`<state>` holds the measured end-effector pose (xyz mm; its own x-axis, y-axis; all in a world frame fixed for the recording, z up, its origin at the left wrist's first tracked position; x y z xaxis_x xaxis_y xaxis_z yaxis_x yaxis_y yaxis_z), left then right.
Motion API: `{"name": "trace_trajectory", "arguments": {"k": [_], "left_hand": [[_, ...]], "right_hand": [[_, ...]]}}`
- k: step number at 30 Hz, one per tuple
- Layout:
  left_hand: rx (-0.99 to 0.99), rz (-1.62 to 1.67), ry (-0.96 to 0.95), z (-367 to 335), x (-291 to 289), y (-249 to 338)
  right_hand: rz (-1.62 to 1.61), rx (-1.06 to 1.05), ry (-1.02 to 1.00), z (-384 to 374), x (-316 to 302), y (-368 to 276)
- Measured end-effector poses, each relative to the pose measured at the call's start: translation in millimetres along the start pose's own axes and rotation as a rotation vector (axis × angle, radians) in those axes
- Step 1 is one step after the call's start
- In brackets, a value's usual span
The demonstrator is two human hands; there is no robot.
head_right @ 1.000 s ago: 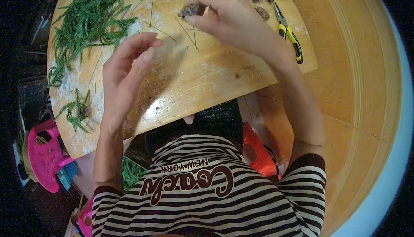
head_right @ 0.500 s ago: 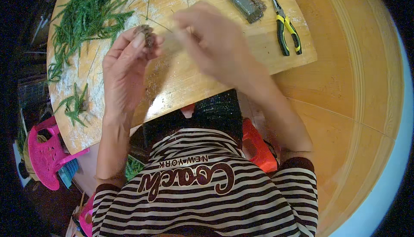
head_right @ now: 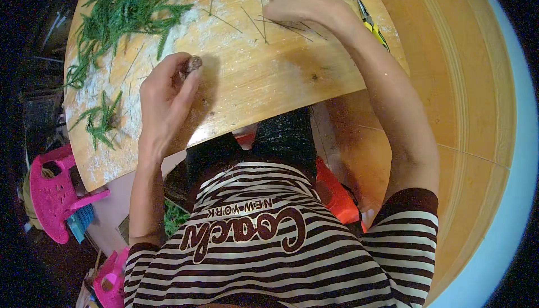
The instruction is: Attach small pinecones to evergreen branches using wire and pliers.
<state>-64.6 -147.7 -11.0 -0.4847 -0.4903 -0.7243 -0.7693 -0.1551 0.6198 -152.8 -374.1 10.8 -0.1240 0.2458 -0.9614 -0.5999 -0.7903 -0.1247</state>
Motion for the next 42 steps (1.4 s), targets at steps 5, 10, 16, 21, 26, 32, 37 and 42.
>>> {"name": "trace_trajectory", "arguments": {"k": [5,10,16,21,26,32,37,42], "left_hand": [[0.104,-0.103,0.039,-7,-2,-3],[0.14,-0.118,0.027,-10,-1,-2],[0.026,0.018,-0.012,-7,-3,3],[-0.22,0.416,-0.055,-6,6,0],[-0.292,0.692,-0.109,-6,16,7],[-0.336,1.001,-0.097,-7,22,15],[-0.443,1.157,-0.063,-2,23,18],[-0.445,1.362,-0.044,1,31,22]], "right_hand": [[0.148,-0.064,-0.011,13,2,12],[0.408,-0.222,0.047,26,11,3],[0.273,-0.232,0.129,28,11,15],[0.018,-0.244,0.156,35,8,25],[-0.176,-0.228,0.215,43,11,31],[-0.37,-0.228,0.216,51,17,37],[-0.65,-0.324,0.233,70,21,21],[-0.879,-0.263,0.206,103,18,-12]]}}
Point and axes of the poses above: each hand's wrist, its own z-axis away from the middle knuckle, its own x-axis out of the palm, y = z × x, the point moved 3 cm from there along -z, towards the middle knuckle, and after that the axes turned 4 degrees about x, right-handed, at the moved point
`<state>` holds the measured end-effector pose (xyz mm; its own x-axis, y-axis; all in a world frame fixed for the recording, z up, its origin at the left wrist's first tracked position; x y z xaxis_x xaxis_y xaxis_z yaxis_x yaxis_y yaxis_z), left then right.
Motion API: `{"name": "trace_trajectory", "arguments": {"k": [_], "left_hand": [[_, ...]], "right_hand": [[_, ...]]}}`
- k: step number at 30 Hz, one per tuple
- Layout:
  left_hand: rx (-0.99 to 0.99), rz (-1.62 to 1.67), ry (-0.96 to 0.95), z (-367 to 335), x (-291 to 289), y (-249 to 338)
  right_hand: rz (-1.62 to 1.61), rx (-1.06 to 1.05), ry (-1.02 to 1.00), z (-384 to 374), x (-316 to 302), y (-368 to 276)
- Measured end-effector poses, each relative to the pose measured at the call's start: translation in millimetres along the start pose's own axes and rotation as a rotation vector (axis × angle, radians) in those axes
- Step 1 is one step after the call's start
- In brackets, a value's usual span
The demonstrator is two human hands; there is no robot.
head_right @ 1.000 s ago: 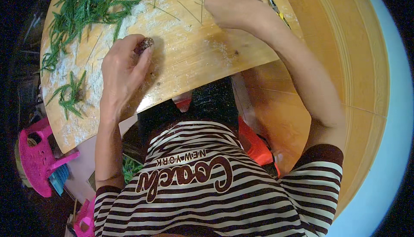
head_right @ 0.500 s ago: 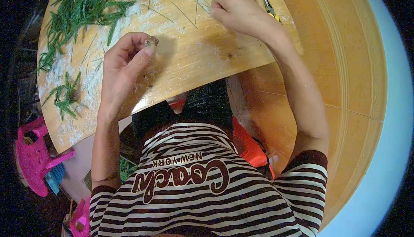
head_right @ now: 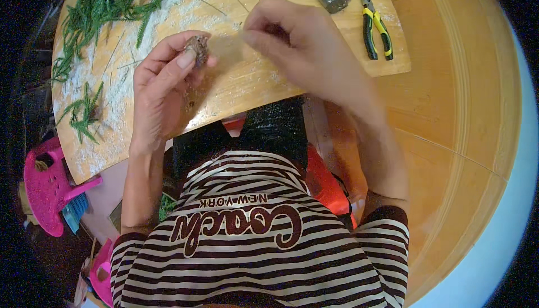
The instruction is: Attach small pinecones to evergreen branches using wire and pliers.
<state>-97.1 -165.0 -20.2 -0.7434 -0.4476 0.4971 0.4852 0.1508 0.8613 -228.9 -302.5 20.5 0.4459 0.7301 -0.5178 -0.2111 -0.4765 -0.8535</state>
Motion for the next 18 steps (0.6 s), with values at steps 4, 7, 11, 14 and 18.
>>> {"name": "trace_trajectory", "arguments": {"k": [4,7,11,14,18], "left_hand": [[0.083,-0.061,-0.01,5,4,0],[0.13,-0.108,0.007,11,5,1],[0.19,-0.154,-0.005,16,4,1],[0.213,-0.267,0.013,20,4,1],[0.231,-0.245,0.026,23,7,-1]], "right_hand": [[0.091,-0.154,-0.023,11,14,-20],[0.093,-0.251,0.007,14,22,-21],[0.103,-0.308,0.033,18,25,-25],[0.105,-0.315,0.046,20,28,-26],[0.103,-0.319,0.081,23,30,-26]]}}
Point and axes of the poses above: each hand's wrist, its own z-axis away from the middle knuckle, its own x-axis out of the palm, y = z × x, the point moved 3 cm from there along -z, towards the middle knuckle, and after that the axes turned 4 degrees about x, right-handed, at the moved point
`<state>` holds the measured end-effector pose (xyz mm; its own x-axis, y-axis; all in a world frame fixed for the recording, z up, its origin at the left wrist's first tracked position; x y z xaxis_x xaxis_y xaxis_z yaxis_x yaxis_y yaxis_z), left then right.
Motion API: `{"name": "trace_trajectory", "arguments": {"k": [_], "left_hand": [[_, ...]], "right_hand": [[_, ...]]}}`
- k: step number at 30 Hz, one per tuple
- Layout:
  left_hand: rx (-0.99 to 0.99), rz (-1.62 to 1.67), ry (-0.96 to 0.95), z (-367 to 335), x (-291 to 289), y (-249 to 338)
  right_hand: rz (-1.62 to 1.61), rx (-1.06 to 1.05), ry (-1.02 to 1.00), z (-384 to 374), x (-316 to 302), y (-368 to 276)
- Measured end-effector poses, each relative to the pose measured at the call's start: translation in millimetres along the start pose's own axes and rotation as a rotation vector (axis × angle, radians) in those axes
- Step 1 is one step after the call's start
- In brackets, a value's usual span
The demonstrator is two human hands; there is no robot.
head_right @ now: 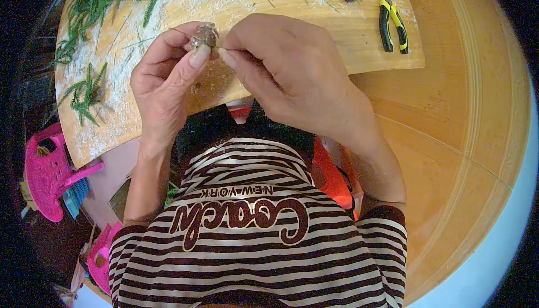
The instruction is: Attach small pinecones to evergreen branches using wire and pliers.
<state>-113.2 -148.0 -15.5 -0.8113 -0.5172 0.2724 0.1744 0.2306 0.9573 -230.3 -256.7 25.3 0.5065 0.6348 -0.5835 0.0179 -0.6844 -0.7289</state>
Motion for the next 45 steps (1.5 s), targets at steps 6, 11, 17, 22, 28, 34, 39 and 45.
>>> {"name": "trace_trajectory", "arguments": {"k": [6,11,17,22,28,34,39,45], "left_hand": [[0.003,0.052,0.015,3,4,-4],[0.01,0.065,0.018,4,4,-9],[0.032,0.08,0.025,4,11,-9],[0.019,0.062,0.058,4,11,-12],[-0.022,0.092,0.063,3,12,-14],[-0.051,0.074,0.036,6,13,-16],[-0.009,0.044,0.059,8,17,-18],[0.045,-0.033,0.122,9,24,-19]], "right_hand": [[-0.013,0.027,0.05,6,4,2],[0.023,0.027,0.07,8,3,4],[0.003,0.087,0.099,12,4,4],[-0.077,0.163,0.085,16,7,9],[-0.163,0.271,0.032,19,8,14],[-0.183,0.256,0.068,21,9,16],[-0.098,0.255,0.08,23,13,14],[-0.005,0.146,0.193,25,20,9]]}}
Point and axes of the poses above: each hand's wrist, its own z-axis away from the middle knuckle, its own x-axis out of the palm, y = z × x, the point moved 3 cm from there along -z, towards the middle knuckle, and after that the axes turned 4 degrees about x, right-handed, at the moved point
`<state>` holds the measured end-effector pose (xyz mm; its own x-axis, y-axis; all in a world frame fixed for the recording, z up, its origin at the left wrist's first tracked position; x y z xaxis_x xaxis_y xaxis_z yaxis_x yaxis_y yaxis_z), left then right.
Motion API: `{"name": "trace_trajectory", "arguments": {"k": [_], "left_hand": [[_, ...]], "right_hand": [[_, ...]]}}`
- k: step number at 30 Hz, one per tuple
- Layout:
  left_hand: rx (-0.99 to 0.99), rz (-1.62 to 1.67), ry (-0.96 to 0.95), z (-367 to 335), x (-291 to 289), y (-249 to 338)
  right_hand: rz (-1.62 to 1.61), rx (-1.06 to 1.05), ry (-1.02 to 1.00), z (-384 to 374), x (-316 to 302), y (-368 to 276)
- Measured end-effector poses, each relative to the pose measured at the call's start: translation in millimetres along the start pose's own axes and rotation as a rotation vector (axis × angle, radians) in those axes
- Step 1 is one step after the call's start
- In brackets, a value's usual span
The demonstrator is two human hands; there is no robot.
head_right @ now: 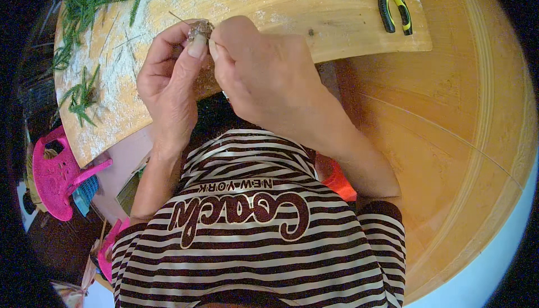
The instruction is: Attach small pinecones to evergreen branches using wire and pliers.
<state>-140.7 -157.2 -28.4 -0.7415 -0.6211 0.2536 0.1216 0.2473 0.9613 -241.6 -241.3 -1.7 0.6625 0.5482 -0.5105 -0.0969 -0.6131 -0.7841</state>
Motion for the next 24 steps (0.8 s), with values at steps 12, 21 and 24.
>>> {"name": "trace_trajectory", "arguments": {"k": [12,21,24], "left_hand": [[-0.079,0.067,0.036,2.3,-3.5,1.0],[-0.123,0.06,0.02,5.0,-4.0,0.6],[-0.099,0.049,0.028,5.3,-4.2,1.0]], "right_hand": [[-0.026,-0.082,-0.003,1.5,2.0,3.8],[0.087,-0.096,-0.025,4.2,3.4,3.3],[0.087,-0.104,-0.022,4.8,3.2,3.0]]}}
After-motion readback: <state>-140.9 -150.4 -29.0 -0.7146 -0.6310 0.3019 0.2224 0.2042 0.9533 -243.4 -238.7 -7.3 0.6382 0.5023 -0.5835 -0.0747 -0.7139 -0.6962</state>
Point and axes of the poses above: each hand's wrist, its own z-axis away from the middle knuckle, its own x-axis out of the palm, y = z × x, the point moved 3 cm from there along -z, towards the middle knuckle, and after that the axes turned 4 degrees about x, right-handed, at the moved point
